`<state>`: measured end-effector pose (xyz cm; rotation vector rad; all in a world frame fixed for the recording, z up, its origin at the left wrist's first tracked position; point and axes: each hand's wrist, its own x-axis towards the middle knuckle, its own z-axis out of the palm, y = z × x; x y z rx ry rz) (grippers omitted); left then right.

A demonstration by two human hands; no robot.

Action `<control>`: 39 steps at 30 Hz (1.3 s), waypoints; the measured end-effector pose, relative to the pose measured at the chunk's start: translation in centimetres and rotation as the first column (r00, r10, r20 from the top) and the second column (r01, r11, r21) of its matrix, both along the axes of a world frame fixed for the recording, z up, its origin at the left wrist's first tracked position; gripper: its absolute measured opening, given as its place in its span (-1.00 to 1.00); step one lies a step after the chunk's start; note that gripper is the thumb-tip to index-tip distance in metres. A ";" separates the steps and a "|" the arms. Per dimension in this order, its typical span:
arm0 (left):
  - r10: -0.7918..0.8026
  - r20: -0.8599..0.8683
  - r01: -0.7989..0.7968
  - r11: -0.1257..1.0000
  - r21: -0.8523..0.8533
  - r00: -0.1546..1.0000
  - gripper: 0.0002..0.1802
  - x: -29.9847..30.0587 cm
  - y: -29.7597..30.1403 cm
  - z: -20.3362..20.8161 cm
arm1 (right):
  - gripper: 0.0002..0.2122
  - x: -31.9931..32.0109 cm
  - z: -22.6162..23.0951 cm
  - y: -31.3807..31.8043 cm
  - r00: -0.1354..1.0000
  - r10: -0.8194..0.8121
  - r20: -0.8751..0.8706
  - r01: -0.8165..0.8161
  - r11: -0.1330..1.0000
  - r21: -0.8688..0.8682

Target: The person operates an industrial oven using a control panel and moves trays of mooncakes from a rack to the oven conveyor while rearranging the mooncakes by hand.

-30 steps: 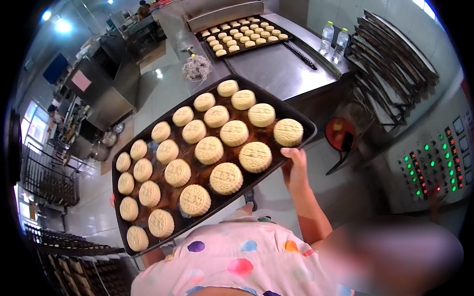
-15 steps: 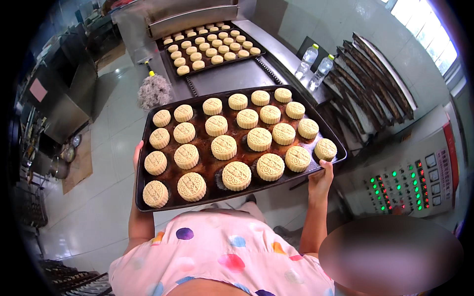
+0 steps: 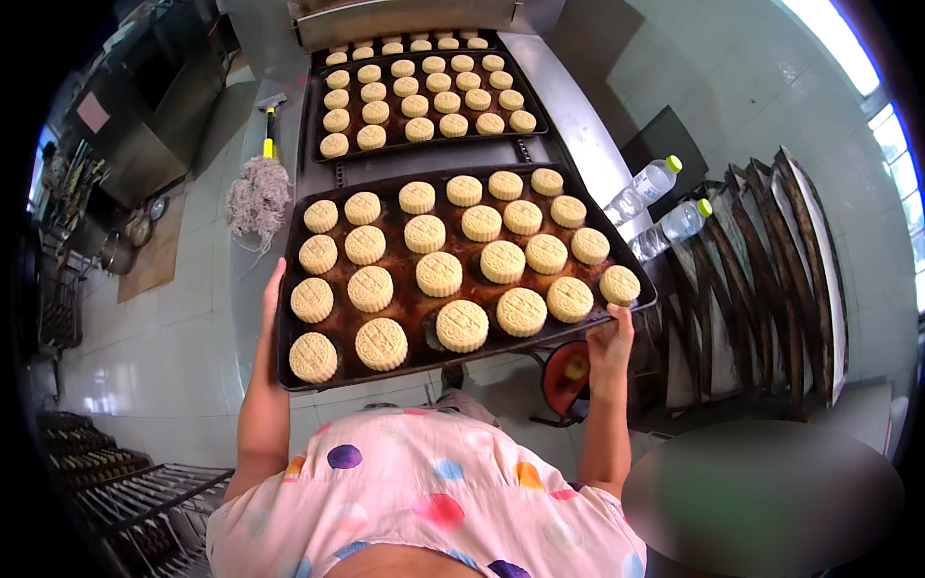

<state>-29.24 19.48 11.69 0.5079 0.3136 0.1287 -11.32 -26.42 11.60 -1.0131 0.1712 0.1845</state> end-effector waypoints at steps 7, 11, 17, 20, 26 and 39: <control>0.162 -0.150 -0.118 0.957 0.266 0.975 -0.39 -0.7 3.6 -4.5 | -0.72 1.2 -1.7 -0.7 0.988 0.145 -0.048 -0.140 0.986 0.089; 0.154 -0.244 -0.022 0.881 0.473 0.958 -0.35 -0.5 2.6 -2.9 | -0.70 0.6 -2.1 0.2 0.982 0.144 -0.124 -0.118 0.974 0.194; 0.123 -0.330 0.026 0.911 0.412 0.936 -0.15 1.2 2.0 -2.3 | -0.54 -0.2 -2.9 0.2 0.955 0.278 -0.107 -0.236 0.924 0.300; 0.113 -0.271 0.009 0.911 0.412 0.956 -0.16 1.9 2.2 -2.0 | -0.58 0.1 -3.7 0.2 0.965 0.232 -0.122 -0.190 0.940 0.284; 0.159 -0.268 -0.022 0.892 0.451 0.950 -0.17 2.8 2.2 -0.5 | -0.47 0.0 -2.4 1.2 0.964 0.240 -0.117 -0.197 0.936 0.293; 0.545 -0.185 -0.156 0.520 0.840 0.817 -0.41 10.1 13.8 -6.9 | -0.53 -0.4 -2.1 1.3 0.944 0.209 -0.254 -0.161 0.967 0.199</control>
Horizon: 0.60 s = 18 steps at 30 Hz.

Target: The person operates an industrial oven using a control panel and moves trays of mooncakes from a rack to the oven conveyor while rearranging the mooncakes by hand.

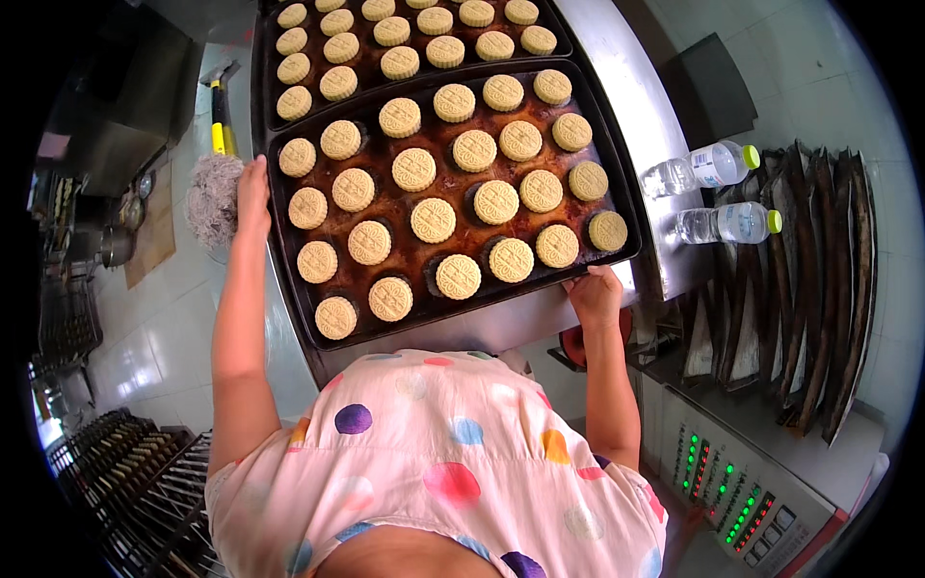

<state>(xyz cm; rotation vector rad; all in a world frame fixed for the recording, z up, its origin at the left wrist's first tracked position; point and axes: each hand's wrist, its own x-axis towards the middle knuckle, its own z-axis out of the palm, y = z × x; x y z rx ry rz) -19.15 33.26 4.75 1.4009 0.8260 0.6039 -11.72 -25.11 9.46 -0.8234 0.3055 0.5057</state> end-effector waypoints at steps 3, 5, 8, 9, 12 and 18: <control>-0.014 -0.276 0.057 0.987 0.149 0.961 -0.47 5.5 2.1 1.0 | -0.60 0.1 -0.7 -0.4 0.997 -0.060 -0.049 0.060 0.998 -0.012; 0.113 -0.350 0.022 0.933 0.360 0.930 -0.52 7.6 3.7 0.7 | -0.65 0.3 -2.0 -1.0 0.995 -0.065 -0.072 0.066 0.998 0.003; 0.181 -0.494 0.218 0.734 0.644 0.851 -0.63 9.3 6.8 0.3 | -0.74 0.3 -4.0 -2.4 0.994 -0.053 -0.090 0.057 0.998 0.041; 0.208 -0.541 0.286 0.667 0.688 0.815 -0.65 10.1 7.0 0.6 | -0.76 -0.1 -4.3 -2.5 0.993 -0.073 -0.092 0.078 0.996 0.046; 0.224 -0.430 0.106 0.777 0.620 0.875 -0.68 11.9 6.0 0.7 | -0.81 -0.8 -3.3 -1.1 0.986 -0.158 -0.058 0.158 0.987 -0.016; 0.171 -0.532 0.302 0.664 0.684 0.830 -0.62 11.0 5.5 1.4 | -0.87 -0.9 -2.8 -0.1 0.972 -0.227 -0.064 0.223 0.973 -0.066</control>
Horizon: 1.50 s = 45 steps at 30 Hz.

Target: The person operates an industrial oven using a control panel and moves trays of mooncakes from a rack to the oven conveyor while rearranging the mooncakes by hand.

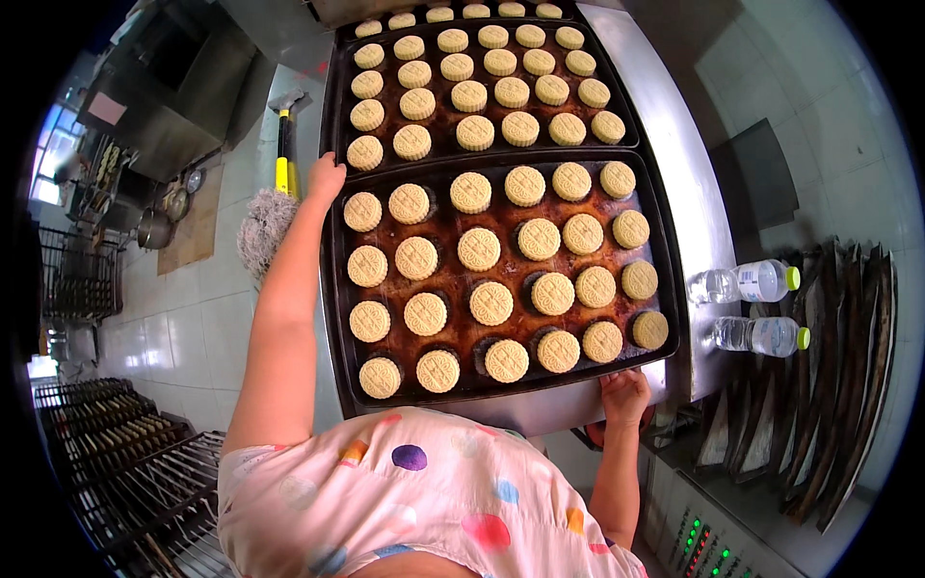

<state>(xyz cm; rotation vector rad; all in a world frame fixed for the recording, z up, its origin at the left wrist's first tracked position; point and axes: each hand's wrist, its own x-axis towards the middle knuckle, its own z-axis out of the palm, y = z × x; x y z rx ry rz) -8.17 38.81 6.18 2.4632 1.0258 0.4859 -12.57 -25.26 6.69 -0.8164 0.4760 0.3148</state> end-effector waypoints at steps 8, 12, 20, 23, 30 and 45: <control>0.078 0.153 -0.078 0.997 -0.005 0.985 -0.56 -0.2 -2.4 0.2 | -0.76 -0.6 -0.9 -1.4 0.994 0.074 0.078 -0.083 0.990 0.118; 0.163 0.225 -0.167 0.986 -0.004 0.961 -0.55 0.4 -2.4 -0.3 | -0.68 -1.3 -1.8 -2.3 0.985 0.088 0.148 -0.116 0.975 0.191; 0.098 0.230 -0.092 0.995 -0.036 0.968 -0.51 -2.8 0.9 -2.9 | -0.66 -0.2 -0.8 -1.1 0.975 0.159 0.153 -0.187 0.964 0.191; 0.050 0.152 -0.022 0.984 -0.179 0.987 -0.42 -3.0 -5.0 -0.3 | -0.69 -1.1 -0.6 -3.6 0.947 0.321 -0.009 -0.317 0.930 -0.183; -0.169 0.417 0.188 0.982 -0.005 0.893 -0.66 -17.0 -11.1 2.1 | -0.79 -3.1 9.5 -1.3 0.719 0.695 -0.024 -0.187 0.160 -0.969; -0.137 0.169 0.080 0.949 0.304 0.976 -0.69 -34.6 -21.9 0.9 | -0.49 5.2 7.9 13.1 0.176 0.983 -0.057 0.624 -0.156 -0.766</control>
